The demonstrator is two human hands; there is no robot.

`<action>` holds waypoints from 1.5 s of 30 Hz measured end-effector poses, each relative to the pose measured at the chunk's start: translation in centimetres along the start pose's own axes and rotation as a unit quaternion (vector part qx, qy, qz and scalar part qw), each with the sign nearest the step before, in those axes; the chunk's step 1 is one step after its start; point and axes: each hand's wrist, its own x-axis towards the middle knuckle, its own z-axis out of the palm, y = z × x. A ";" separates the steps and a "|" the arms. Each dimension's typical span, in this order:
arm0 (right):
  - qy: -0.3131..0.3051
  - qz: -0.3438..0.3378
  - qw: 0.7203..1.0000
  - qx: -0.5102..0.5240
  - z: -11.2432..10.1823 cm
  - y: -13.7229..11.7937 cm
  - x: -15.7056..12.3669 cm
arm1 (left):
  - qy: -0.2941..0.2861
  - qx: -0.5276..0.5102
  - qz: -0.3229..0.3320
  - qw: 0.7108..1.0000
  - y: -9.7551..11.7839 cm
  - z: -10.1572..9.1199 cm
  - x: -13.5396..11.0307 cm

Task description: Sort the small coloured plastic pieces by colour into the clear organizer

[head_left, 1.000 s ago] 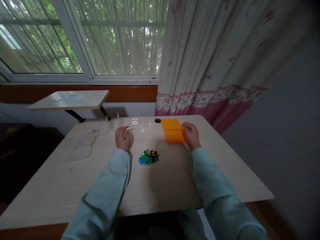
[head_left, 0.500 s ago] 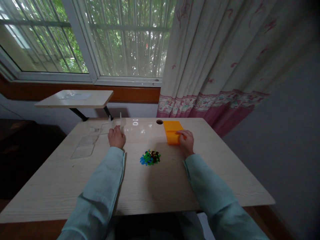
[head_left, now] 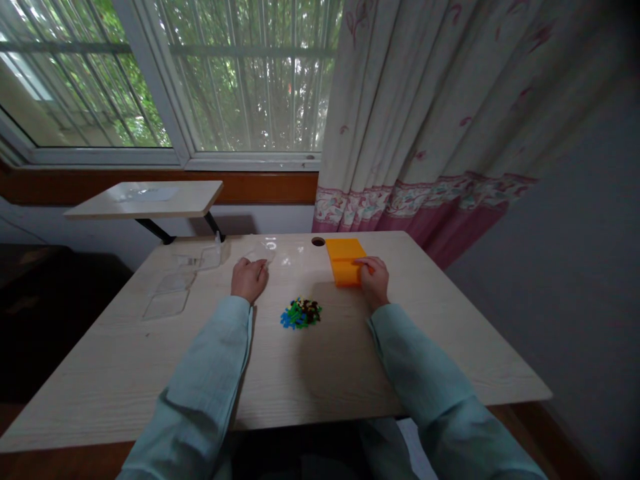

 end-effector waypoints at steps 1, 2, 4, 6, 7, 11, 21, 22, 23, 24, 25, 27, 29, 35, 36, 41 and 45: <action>0.000 -0.002 1.000 -0.001 0.0 0.1 0.0 | -0.010 -0.018 0.008 1.000 0.3 0.2 0.0; 0.000 -0.005 1.000 -0.001 0.0 0.1 0.0 | -0.022 -0.036 0.017 0.999 0.5 0.4 -0.1; 0.000 -0.011 1.000 0.003 0.0 0.2 0.1 | -0.041 -0.064 0.041 0.996 0.8 0.6 -0.1; 0.005 -0.014 1.000 0.007 0.0 0.1 0.1 | -0.032 -0.066 0.060 0.995 0.5 0.6 -0.1; 0.008 -0.015 1.000 0.007 0.0 0.1 0.1 | -0.017 -0.054 0.063 0.996 0.2 0.4 0.0; 0.013 -0.011 1.000 0.008 -0.1 0.1 0.1 | 0.032 0.040 0.015 0.999 -1.7 -0.8 0.0; 0.016 -0.009 1.000 0.004 0.0 0.2 0.1 | -0.011 0.068 0.003 0.998 -3.0 -0.2 -0.4; 0.016 -0.008 1.000 0.004 0.0 0.2 0.1 | -0.017 0.050 0.008 0.999 -2.8 -0.1 -0.4; 0.015 -0.007 1.000 0.004 0.0 0.2 0.1 | -0.023 0.033 0.015 0.999 -2.5 0.0 -0.4; 0.013 -0.007 1.000 0.003 0.0 0.1 0.1 | -0.029 0.017 0.021 0.999 -2.1 0.1 -0.5; 0.012 -0.008 1.000 0.003 0.0 0.1 0.1 | -0.037 0.002 0.031 0.999 -1.7 0.2 -0.5; 0.011 -0.011 1.000 0.004 0.0 0.0 0.1 | -0.048 -0.019 0.057 0.997 -0.8 0.4 -0.5; 0.010 -0.014 1.000 0.002 -0.1 -0.1 0.2 | -0.061 -0.036 0.083 0.994 0.1 0.8 -0.6; -0.050 -0.045 0.997 -0.044 0.2 -0.6 0.0 | -0.108 -0.080 0.135 0.982 2.6 2.0 -1.0; -0.071 -0.054 0.995 -0.053 0.3 -0.8 -0.1 | -0.115 -0.087 0.140 0.980 2.9 2.0 -1.1; -0.161 -0.087 0.974 -0.135 0.9 -3.1 -1.0 | -0.134 -0.105 0.159 0.972 4.1 2.1 -1.1; -0.210 -0.079 0.950 -0.218 1.4 -5.0 -1.8 | -0.141 -0.105 0.164 0.971 4.6 2.4 -0.8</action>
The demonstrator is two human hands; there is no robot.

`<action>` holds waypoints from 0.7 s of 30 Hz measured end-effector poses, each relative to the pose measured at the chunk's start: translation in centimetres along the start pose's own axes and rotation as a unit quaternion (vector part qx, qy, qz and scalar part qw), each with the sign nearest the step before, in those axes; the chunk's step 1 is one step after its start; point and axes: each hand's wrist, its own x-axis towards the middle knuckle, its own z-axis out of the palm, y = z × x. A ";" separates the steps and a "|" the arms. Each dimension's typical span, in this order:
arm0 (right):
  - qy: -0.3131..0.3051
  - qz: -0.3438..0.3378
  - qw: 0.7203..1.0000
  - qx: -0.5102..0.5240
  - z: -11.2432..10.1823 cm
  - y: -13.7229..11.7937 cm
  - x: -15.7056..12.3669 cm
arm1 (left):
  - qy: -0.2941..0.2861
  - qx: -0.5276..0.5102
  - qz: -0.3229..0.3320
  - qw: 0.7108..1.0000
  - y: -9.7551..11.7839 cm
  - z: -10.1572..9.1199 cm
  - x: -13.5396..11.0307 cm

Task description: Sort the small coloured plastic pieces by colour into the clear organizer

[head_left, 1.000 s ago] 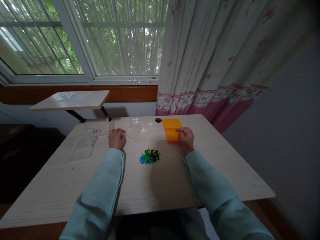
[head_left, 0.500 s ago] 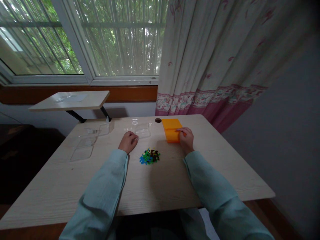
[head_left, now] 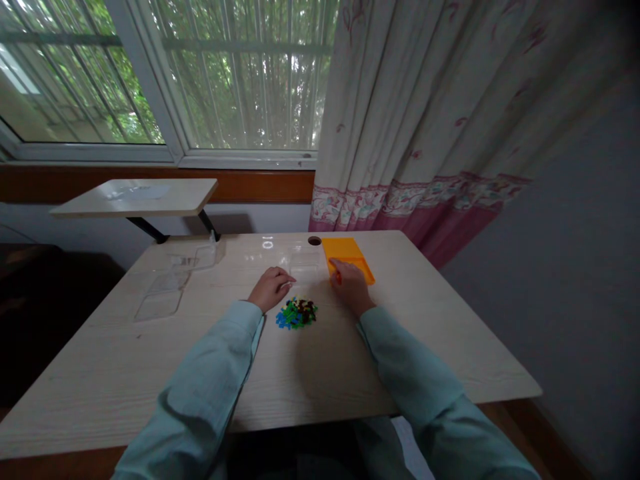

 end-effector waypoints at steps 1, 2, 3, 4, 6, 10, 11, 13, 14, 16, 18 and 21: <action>-0.010 0.003 1.000 -0.004 0.0 -0.3 -0.1 | -0.001 -0.001 0.001 1.000 0.1 0.1 0.1; -0.019 0.004 1.000 0.000 0.0 -0.6 -0.1 | -0.001 -0.002 0.001 1.000 0.2 0.2 0.3; -0.025 0.004 1.000 0.009 0.1 -0.7 -0.1 | -0.003 -0.004 0.003 1.000 0.3 0.3 0.4; -0.026 0.004 0.999 0.021 0.2 -0.8 -0.2 | -0.005 -0.007 0.004 1.000 0.4 0.3 0.6; -0.018 0.004 0.999 0.048 0.3 -0.7 -0.2 | -0.011 -0.011 0.008 1.000 0.6 0.4 0.7; 0.002 -0.009 0.996 0.092 0.8 -0.2 -0.3 | -0.020 -0.014 0.015 1.000 0.9 0.3 0.9; 0.000 -0.013 0.995 0.099 0.9 -0.1 -0.3 | -0.021 -0.013 0.018 1.000 0.9 0.3 0.9; -0.010 -0.017 0.994 0.110 1.1 0.1 -0.3 | -0.024 -0.013 0.023 0.999 0.9 0.3 0.9; -0.015 -0.016 0.993 0.115 1.1 0.1 -0.4 | -0.025 -0.014 0.025 0.999 0.9 0.4 0.8; -0.019 -0.013 0.992 0.128 1.1 0.3 -0.4 | -0.024 -0.016 0.026 0.999 0.8 0.5 0.8; -0.020 -0.011 0.989 0.145 1.1 0.5 -0.4 | -0.020 -0.017 0.025 0.999 0.6 0.6 0.8; -0.022 -0.013 0.986 0.162 1.2 0.8 -0.4 | -0.014 -0.018 0.026 0.999 0.4 0.7 0.7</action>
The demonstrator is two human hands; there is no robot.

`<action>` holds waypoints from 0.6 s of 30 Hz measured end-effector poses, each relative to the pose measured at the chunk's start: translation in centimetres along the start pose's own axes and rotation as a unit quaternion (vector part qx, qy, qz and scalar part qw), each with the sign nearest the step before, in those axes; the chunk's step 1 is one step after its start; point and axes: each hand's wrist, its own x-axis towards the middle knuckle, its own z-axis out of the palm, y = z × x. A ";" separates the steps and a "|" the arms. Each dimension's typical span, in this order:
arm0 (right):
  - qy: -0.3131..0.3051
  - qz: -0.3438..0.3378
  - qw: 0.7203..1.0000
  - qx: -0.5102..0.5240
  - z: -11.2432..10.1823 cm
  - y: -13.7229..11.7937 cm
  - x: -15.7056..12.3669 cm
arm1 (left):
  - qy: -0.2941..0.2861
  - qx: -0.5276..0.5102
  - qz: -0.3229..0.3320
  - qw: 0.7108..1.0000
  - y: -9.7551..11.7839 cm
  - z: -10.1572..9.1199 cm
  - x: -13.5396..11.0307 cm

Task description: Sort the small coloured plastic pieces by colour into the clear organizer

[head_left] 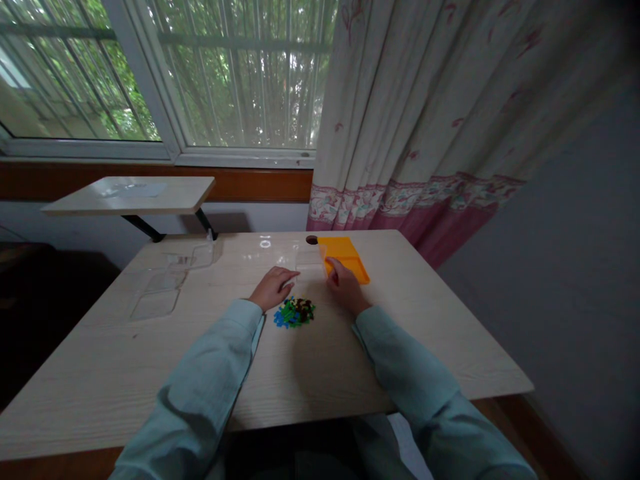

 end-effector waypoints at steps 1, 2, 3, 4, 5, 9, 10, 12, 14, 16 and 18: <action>-0.002 -0.001 1.000 0.003 0.0 0.1 0.0 | 0.000 0.000 0.001 1.000 0.0 0.0 0.0; -0.003 -0.002 1.000 0.005 -0.1 0.1 0.0 | 0.000 -0.001 0.002 1.000 0.0 0.0 0.0; -0.005 -0.004 1.000 0.007 -0.1 0.1 0.0 | -0.002 -0.001 0.003 1.000 0.0 0.0 0.0; -0.008 -0.006 1.000 0.006 -0.2 0.1 0.0 | -0.003 -0.001 0.003 1.000 0.0 -0.1 0.0; -0.011 -0.008 1.000 0.005 -0.3 0.0 0.0 | -0.005 -0.002 0.003 1.000 0.0 -0.1 0.0; -0.037 -0.034 0.999 -0.012 -0.8 -0.4 0.1 | -0.005 -0.010 -0.001 1.000 0.0 -0.3 0.0; -0.046 -0.043 0.998 -0.015 -1.0 -0.5 0.1 | -0.003 -0.014 -0.004 1.000 0.0 -0.3 0.0; -0.058 -0.055 0.997 -0.017 -1.2 -0.6 0.2 | 0.010 -0.026 -0.017 0.999 0.1 -0.2 -0.1; -0.061 -0.057 0.996 -0.013 -1.3 -0.7 0.2 | 0.029 -0.039 -0.038 0.998 0.1 -0.1 -0.2; -0.062 -0.056 0.996 -0.008 -1.4 -0.7 0.2 | 0.054 -0.041 -0.059 0.996 0.0 -0.3 -0.3; -0.067 -0.058 0.996 0.001 -1.4 -0.6 0.2 | 0.089 -0.016 -0.079 0.993 -0.2 -1.0 -0.7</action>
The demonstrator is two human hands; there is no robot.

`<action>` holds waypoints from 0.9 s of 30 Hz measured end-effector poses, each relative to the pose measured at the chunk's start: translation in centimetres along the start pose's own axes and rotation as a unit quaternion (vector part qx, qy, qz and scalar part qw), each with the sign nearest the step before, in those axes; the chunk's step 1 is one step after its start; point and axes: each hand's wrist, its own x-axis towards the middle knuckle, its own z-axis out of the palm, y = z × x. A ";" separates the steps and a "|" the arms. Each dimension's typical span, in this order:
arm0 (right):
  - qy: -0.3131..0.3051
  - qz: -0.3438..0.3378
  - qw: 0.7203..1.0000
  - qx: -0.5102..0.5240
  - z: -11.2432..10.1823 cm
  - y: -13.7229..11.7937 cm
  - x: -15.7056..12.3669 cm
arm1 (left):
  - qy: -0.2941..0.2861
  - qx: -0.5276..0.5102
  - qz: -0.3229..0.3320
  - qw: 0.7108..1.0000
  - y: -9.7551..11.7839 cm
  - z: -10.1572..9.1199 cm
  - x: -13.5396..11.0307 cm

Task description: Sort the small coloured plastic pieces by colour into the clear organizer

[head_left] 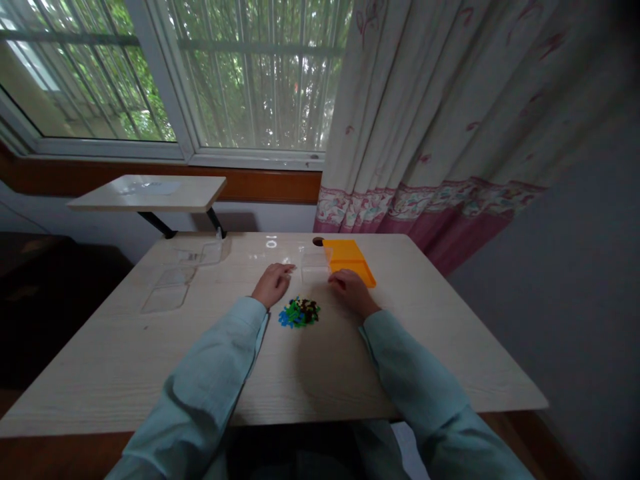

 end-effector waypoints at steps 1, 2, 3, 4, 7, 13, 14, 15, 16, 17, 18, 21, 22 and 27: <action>0.002 0.000 1.000 0.005 0.0 0.1 0.0 | 0.026 0.023 -0.012 0.999 -0.3 -0.6 -0.2; 0.010 0.001 1.000 0.009 0.0 0.2 0.0 | 0.058 0.055 -0.033 0.996 -0.6 -1.4 -0.3; 0.024 0.005 1.000 0.012 0.0 0.3 0.0 | 0.096 0.089 -0.061 0.990 -1.1 -2.4 -0.6; 0.046 0.011 0.999 0.014 0.0 0.5 0.0 | 0.141 0.124 -0.095 0.978 -1.7 -3.4 -0.9; 0.131 0.042 0.990 0.026 -0.2 1.0 0.1 | 0.235 0.217 -0.194 0.928 -3.8 -6.6 -2.1; 0.239 0.110 0.962 0.067 -0.9 1.7 0.2 | 0.238 0.303 -0.286 0.877 -6.4 -9.5 -4.0; 0.252 0.115 0.958 0.069 -1.1 1.7 0.2 | 0.233 0.313 -0.289 0.874 -6.5 -9.5 -4.1; 0.264 0.118 0.955 0.070 -1.3 1.7 0.1 | 0.228 0.322 -0.290 0.872 -6.6 -9.4 -4.2; 0.273 0.117 0.952 0.071 -1.5 1.7 0.1 | 0.224 0.332 -0.289 0.870 -6.6 -9.3 -4.2; 0.280 0.115 0.950 0.071 -1.6 1.8 0.0 | 0.218 0.340 -0.288 0.868 -6.7 -9.1 -4.2; 0.286 0.112 0.949 0.070 -1.8 1.9 -0.1 | 0.212 0.347 -0.288 0.867 -6.8 -9.0 -4.2; 0.300 0.107 0.945 0.072 -1.9 2.4 -0.2 | 0.186 0.350 -0.299 0.868 -7.1 -8.7 -4.3; 0.302 0.110 0.944 0.073 -1.9 2.5 -0.2 | 0.177 0.346 -0.303 0.870 -7.3 -8.7 -4.3; 0.302 0.129 0.941 0.081 -1.4 3.1 -0.2 | 0.144 0.353 -0.301 0.874 -7.3 -8.6 -4.3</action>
